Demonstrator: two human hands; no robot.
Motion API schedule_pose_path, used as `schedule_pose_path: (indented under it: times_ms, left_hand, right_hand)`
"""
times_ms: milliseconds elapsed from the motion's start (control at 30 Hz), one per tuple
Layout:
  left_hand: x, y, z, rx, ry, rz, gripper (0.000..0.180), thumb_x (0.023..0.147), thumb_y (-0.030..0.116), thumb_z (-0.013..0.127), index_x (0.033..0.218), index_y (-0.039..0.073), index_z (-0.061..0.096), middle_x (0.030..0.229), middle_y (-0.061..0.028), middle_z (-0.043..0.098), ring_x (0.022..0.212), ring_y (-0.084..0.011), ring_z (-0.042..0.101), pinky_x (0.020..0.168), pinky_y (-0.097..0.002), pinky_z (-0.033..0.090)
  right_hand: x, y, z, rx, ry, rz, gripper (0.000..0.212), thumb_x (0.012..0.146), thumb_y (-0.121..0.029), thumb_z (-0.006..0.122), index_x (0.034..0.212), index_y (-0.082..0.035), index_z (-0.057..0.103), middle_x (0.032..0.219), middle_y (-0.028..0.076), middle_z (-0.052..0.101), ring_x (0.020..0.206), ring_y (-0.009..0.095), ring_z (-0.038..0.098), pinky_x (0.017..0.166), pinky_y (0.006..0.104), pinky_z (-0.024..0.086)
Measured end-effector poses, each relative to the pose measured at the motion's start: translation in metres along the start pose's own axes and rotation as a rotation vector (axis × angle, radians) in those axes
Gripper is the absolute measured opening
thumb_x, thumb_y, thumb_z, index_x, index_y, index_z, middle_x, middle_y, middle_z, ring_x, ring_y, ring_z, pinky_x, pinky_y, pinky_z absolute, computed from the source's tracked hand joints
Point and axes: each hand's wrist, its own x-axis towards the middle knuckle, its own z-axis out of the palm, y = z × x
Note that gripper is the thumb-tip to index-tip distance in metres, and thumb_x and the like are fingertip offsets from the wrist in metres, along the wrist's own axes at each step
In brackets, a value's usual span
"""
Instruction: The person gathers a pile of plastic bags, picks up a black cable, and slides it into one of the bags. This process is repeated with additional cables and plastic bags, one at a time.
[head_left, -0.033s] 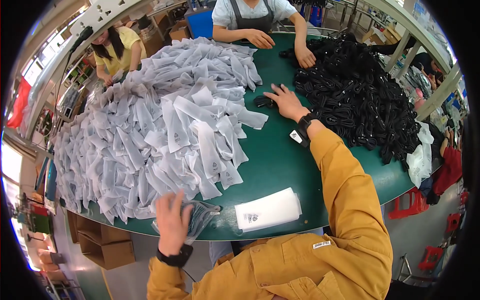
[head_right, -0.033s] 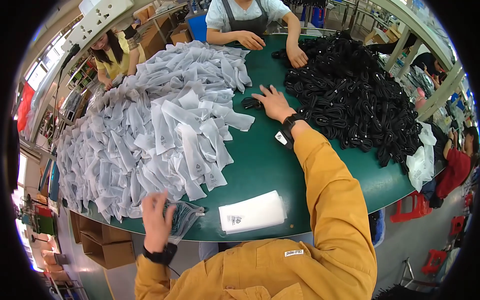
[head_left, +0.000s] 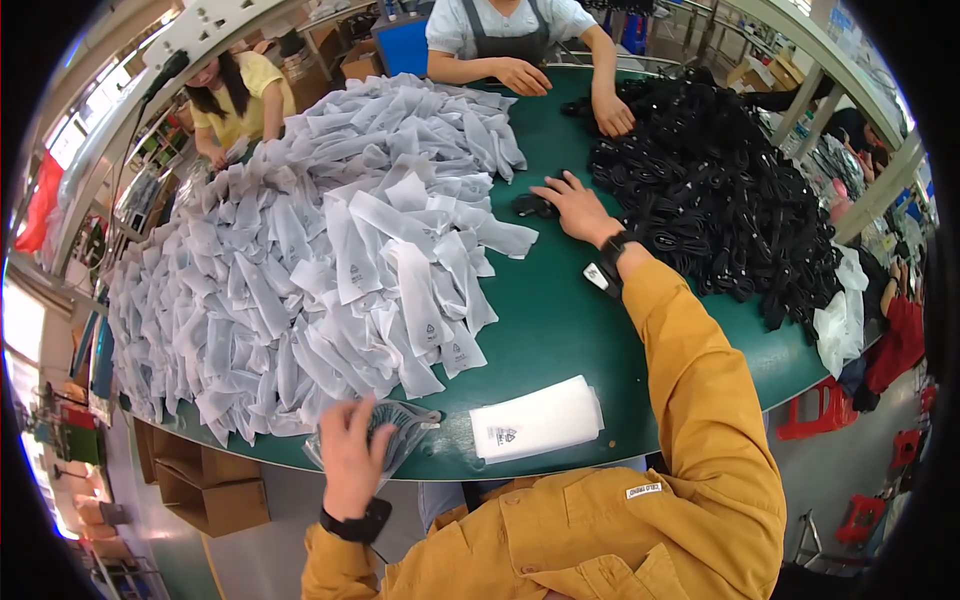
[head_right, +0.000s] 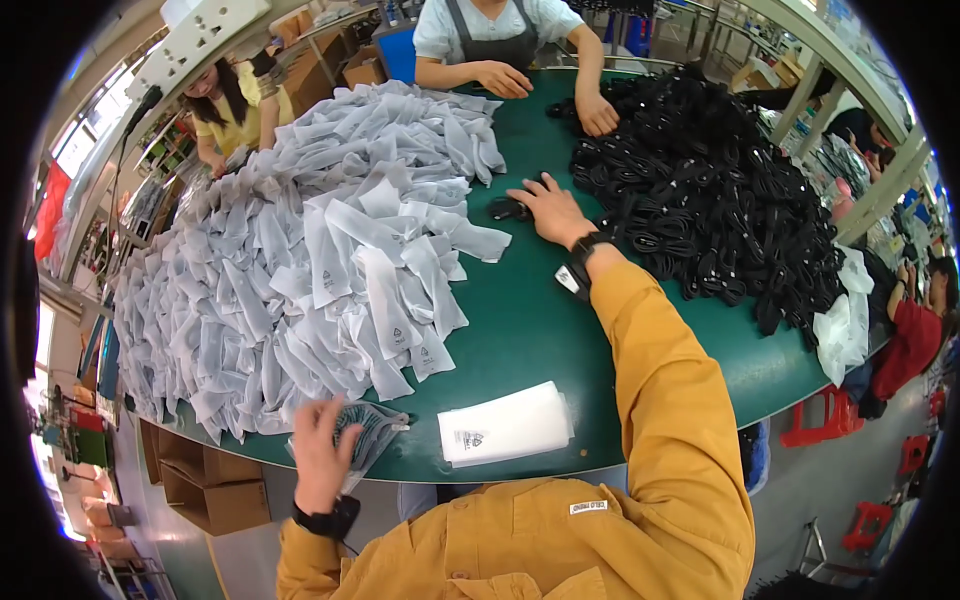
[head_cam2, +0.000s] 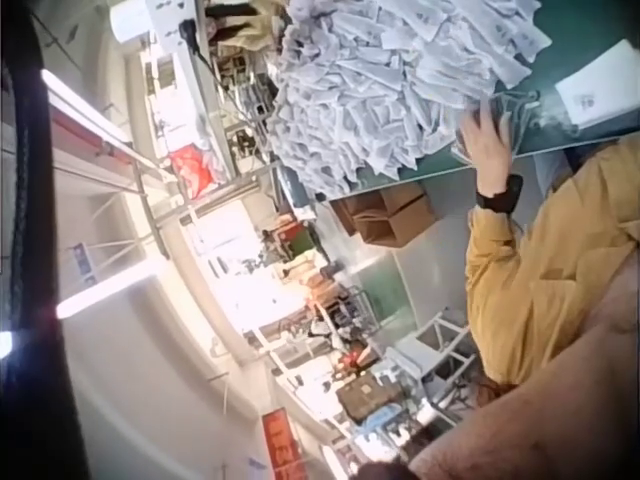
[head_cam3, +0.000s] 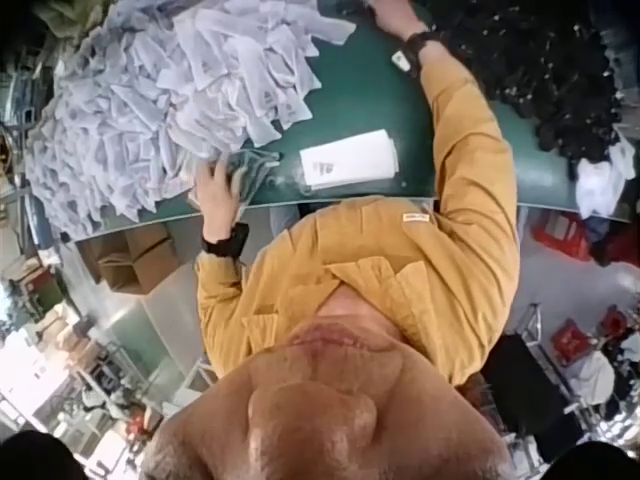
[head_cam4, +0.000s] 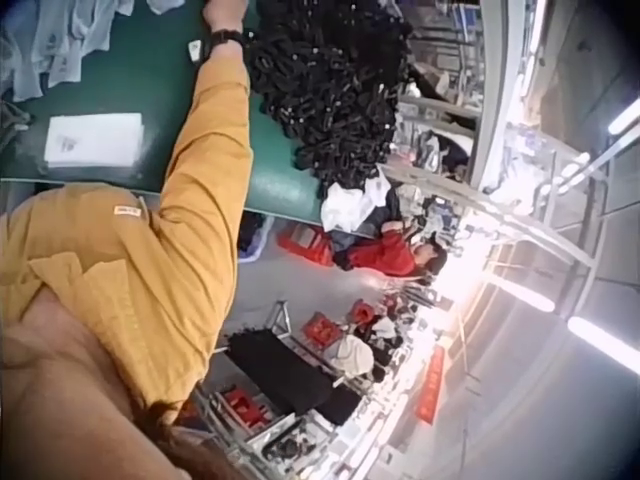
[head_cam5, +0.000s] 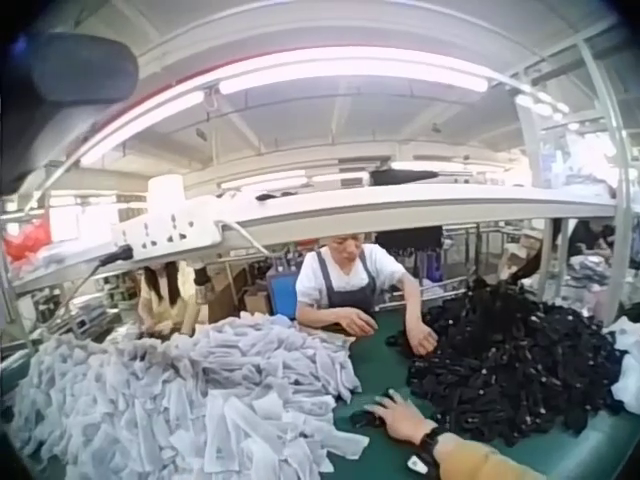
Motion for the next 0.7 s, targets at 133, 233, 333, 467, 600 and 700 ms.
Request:
schedule_pose_path:
  times_ms: [133, 233, 333, 467, 600, 700]
  left_hand:
    - [-0.042, -0.001, 0.030, -0.011, 0.018, -0.071, 0.037, 0.074, 0.004, 0.073, 0.110, 0.003, 0.063, 0.105, -0.0157, 0.054, 0.096, -0.0347, 0.053, 0.083, -0.0413, 0.046]
    - [-0.041, -0.015, 0.051, -0.068, 0.100, 0.046, 0.029, 0.070, 0.003, 0.074, 0.095, 0.000, 0.059, 0.101, -0.0164, 0.053, 0.093, -0.0342, 0.052, 0.079, -0.0406, 0.045]
    - [-0.043, -0.012, 0.049, -0.140, 0.068, 0.088, 0.021, 0.072, -0.001, 0.071, 0.089, 0.000, 0.057, 0.099, -0.0170, 0.052, 0.093, -0.0355, 0.052, 0.079, -0.0409, 0.045]
    - [-0.045, -0.018, 0.052, -0.209, 0.117, 0.146, 0.019, 0.073, -0.002, 0.071, 0.083, 0.000, 0.055, 0.095, -0.0169, 0.053, 0.089, -0.0365, 0.054, 0.077, -0.0410, 0.046]
    - [-0.030, 0.023, 0.026, -0.176, 0.157, 0.115, 0.018, 0.076, 0.001, 0.072, 0.085, -0.001, 0.057, 0.094, -0.0160, 0.057, 0.089, -0.0354, 0.057, 0.076, -0.0405, 0.047]
    - [-0.009, 0.062, 0.030, -0.266, 0.167, 0.175, 0.016, 0.079, 0.001, 0.071, 0.088, -0.001, 0.059, 0.095, -0.0155, 0.058, 0.090, -0.0331, 0.058, 0.075, -0.0395, 0.048]
  right_hand:
    - [-0.021, -0.015, -0.026, 0.006, -0.208, 0.018, 0.058, 0.074, -0.005, 0.063, 0.130, -0.014, 0.053, 0.116, 0.009, 0.058, 0.110, 0.035, 0.052, 0.087, 0.0477, 0.049]
    - [-0.062, -0.023, -0.041, -0.053, -0.148, 0.014, 0.050, 0.076, -0.006, 0.066, 0.124, -0.005, 0.053, 0.107, 0.012, 0.060, 0.103, 0.034, 0.055, 0.083, 0.0422, 0.051]
    - [-0.094, -0.034, -0.058, -0.071, -0.226, 0.051, 0.045, 0.078, -0.008, 0.067, 0.120, -0.001, 0.053, 0.105, 0.014, 0.060, 0.100, 0.035, 0.056, 0.082, 0.0424, 0.051]
    - [-0.135, -0.039, -0.086, -0.075, -0.228, 0.031, 0.040, 0.080, -0.009, 0.067, 0.117, 0.001, 0.053, 0.102, 0.016, 0.060, 0.099, 0.037, 0.057, 0.081, 0.0442, 0.051]
    - [-0.149, -0.025, -0.100, 0.013, -0.132, 0.118, 0.032, 0.085, -0.008, 0.063, 0.115, 0.001, 0.054, 0.102, 0.019, 0.058, 0.096, 0.040, 0.057, 0.078, 0.0458, 0.051]
    - [-0.162, -0.030, -0.116, 0.039, 0.146, 0.267, 0.029, 0.089, -0.009, 0.061, 0.116, -0.001, 0.056, 0.102, 0.020, 0.056, 0.094, 0.041, 0.057, 0.076, 0.0451, 0.050]
